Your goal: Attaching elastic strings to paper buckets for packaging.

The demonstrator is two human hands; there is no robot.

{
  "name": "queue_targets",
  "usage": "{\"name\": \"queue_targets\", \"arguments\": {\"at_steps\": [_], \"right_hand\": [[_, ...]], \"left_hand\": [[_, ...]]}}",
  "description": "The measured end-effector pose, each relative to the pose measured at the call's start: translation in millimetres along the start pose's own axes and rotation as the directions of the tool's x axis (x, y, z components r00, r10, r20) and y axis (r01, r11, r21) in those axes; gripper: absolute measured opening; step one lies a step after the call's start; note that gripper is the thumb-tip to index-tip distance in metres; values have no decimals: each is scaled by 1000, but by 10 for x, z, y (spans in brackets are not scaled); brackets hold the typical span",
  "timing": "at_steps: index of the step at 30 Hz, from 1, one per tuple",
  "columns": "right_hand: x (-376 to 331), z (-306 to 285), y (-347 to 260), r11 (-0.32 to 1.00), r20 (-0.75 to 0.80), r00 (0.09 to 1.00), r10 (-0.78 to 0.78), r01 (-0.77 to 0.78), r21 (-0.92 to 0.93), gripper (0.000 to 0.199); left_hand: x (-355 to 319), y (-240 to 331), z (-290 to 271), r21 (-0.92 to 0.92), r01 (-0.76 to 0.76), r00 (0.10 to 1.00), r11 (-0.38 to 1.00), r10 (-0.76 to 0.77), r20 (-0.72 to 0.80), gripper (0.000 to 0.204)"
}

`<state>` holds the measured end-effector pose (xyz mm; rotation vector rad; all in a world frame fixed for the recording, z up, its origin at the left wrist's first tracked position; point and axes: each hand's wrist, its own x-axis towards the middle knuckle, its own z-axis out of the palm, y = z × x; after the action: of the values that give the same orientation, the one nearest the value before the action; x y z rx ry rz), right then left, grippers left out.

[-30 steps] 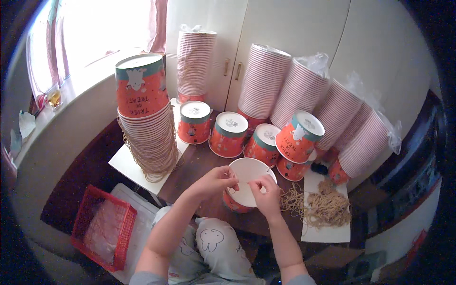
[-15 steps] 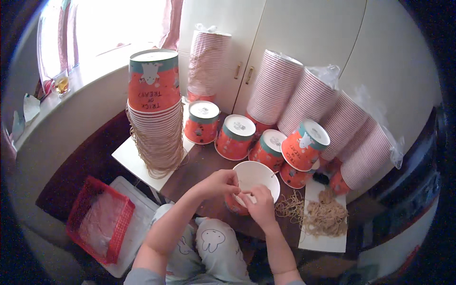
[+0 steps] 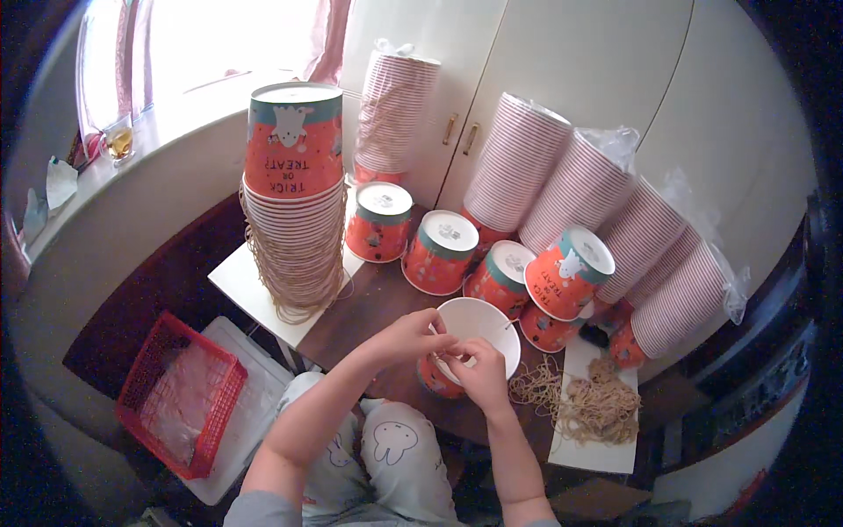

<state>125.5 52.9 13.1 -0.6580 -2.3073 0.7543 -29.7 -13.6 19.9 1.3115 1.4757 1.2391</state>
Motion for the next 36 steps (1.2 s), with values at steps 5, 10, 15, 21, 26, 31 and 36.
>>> {"name": "queue_targets", "arguments": {"at_steps": [5,10,15,21,26,31,36], "right_hand": [[-22,50,-11,999,-82,996,-28,25,-31,10],[-25,50,8,1000,-90,996,-9,8,-4,8],[-24,52,11,1000,-93,996,-5,6,13,8],[-23,47,-17,999,-93,995,35,-32,31,8],[-25,34,-26,998,-87,995,42,-38,52,7],[-26,47,-12,997,-80,996,26,-20,71,7],[-24,51,19,998,-71,997,35,-31,58,10]], "left_hand": [[38,-75,6,52,24,999,998,-22,-46,34],[-62,64,-41,167,13,996,986,2,-86,32],[-155,76,-153,403,-74,996,912,86,-11,30],[-223,78,-64,616,17,994,787,-82,77,24],[-235,83,-69,647,31,1000,762,-22,-21,22],[-188,18,-66,548,-139,976,824,207,-64,18],[-185,52,-29,402,-179,973,898,223,-64,16]]}}
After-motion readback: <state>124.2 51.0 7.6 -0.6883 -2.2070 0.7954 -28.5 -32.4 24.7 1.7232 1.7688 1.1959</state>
